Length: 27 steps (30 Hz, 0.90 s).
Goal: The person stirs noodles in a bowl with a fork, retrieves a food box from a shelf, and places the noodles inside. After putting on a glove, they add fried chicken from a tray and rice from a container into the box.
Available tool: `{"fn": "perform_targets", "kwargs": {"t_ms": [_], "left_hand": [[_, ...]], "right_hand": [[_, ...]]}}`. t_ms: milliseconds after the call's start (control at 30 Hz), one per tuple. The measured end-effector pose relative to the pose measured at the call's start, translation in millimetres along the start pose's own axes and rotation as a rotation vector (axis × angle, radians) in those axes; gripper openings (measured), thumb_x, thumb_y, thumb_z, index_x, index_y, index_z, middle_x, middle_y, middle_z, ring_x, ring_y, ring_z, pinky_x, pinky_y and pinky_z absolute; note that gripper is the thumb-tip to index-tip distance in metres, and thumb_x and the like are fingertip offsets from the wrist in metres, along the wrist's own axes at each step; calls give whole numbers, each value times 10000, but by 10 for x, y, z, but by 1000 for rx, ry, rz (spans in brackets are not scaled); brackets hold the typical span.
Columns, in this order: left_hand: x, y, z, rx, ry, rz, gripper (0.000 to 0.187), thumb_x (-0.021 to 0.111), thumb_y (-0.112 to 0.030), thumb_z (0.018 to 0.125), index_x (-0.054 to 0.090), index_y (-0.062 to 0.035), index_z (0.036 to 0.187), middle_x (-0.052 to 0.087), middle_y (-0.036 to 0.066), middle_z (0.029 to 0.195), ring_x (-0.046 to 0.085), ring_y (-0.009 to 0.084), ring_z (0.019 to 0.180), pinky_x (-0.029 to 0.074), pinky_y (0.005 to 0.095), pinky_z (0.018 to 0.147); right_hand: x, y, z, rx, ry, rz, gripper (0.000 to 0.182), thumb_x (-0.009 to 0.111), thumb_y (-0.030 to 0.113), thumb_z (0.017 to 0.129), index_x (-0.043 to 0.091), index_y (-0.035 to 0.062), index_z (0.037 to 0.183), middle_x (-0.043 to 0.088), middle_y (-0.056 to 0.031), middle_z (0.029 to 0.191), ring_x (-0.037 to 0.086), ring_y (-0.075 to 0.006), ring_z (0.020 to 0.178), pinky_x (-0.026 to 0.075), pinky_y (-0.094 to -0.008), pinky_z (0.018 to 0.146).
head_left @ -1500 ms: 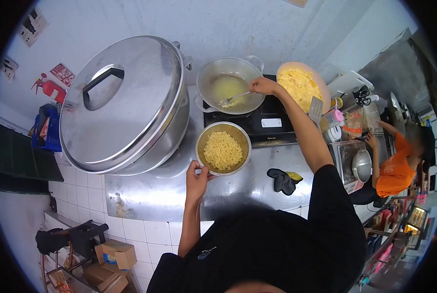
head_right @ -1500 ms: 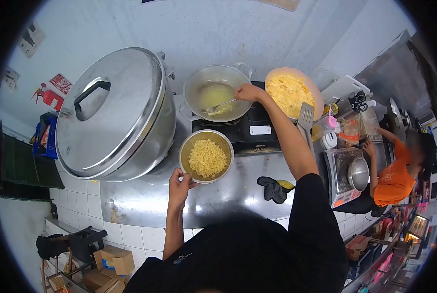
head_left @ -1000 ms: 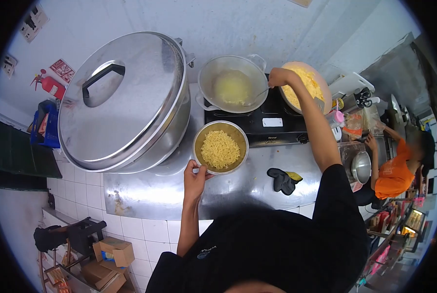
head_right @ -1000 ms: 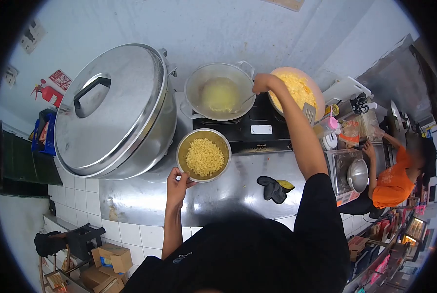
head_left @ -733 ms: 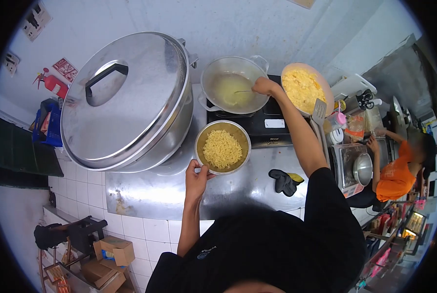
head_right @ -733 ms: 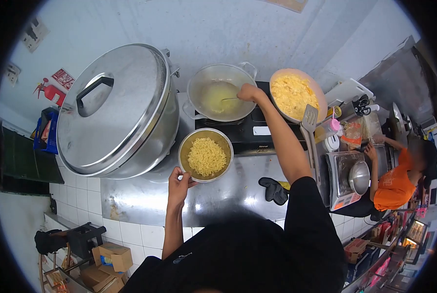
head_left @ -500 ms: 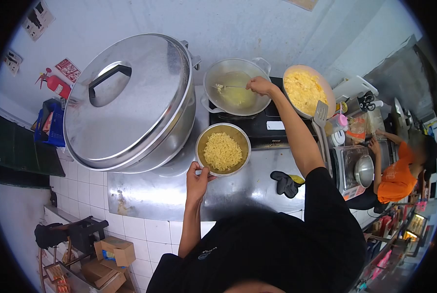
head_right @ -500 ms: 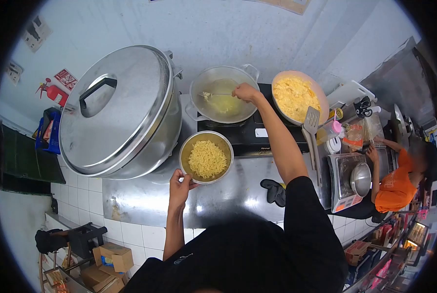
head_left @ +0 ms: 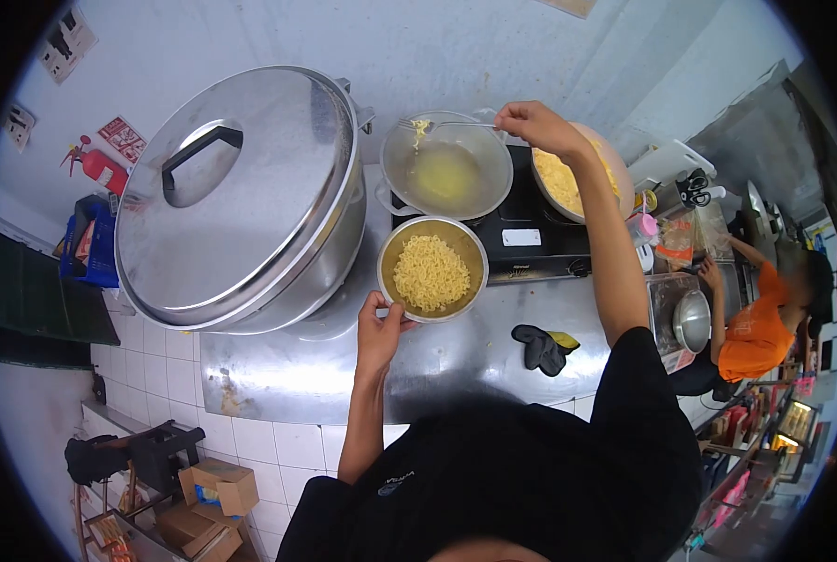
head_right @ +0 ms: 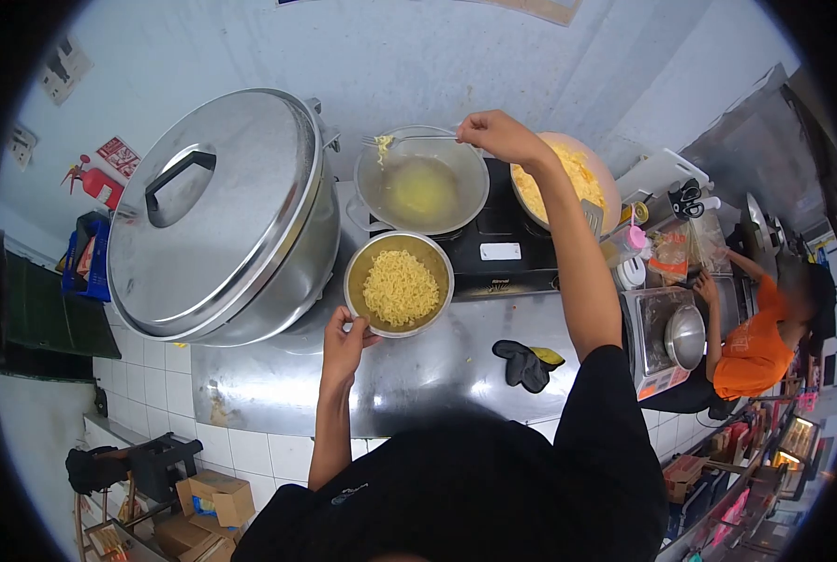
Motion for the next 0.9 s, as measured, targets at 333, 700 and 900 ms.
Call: {"fn": "perform_targets", "kwargs": {"t_ms": [333,700,900], "left_hand": [[-43,25,59,17,-22,-26,76,510,-52,902,444,-29,872,580,95,885,636,158,748,571,267,652],[-126,145,-114,-9,-65,-34,93,506,-49,899,429,-27,852,590,121,903,642,180,770,579,280,667],[-169,225,-105,-28,-75,-28,98,511,-50,894,429,-25,847,561,107,890,630,171,770,582,287,673]], "right_hand": [[445,177,-957,-386,-116,-553,130,503,128,856,559,16,888,577,-177,794,557,-360,796,440,-446,727],[416,-1581,736,191,-166,-839,263,542,214,773,656,31,925,656,-202,901,615,-382,889,492,-436,772],[863,-1728,1087,19,115,-398,255,580,223,752,649,21,891,658,-127,823,602,-228,683,471,-355,625]]}}
Point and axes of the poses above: each hand's wrist, its own z-axis towards the middle knuckle, its own x-axis out of the palm, y = z × x, the point moved 3 cm from there along z, towards the middle knuckle
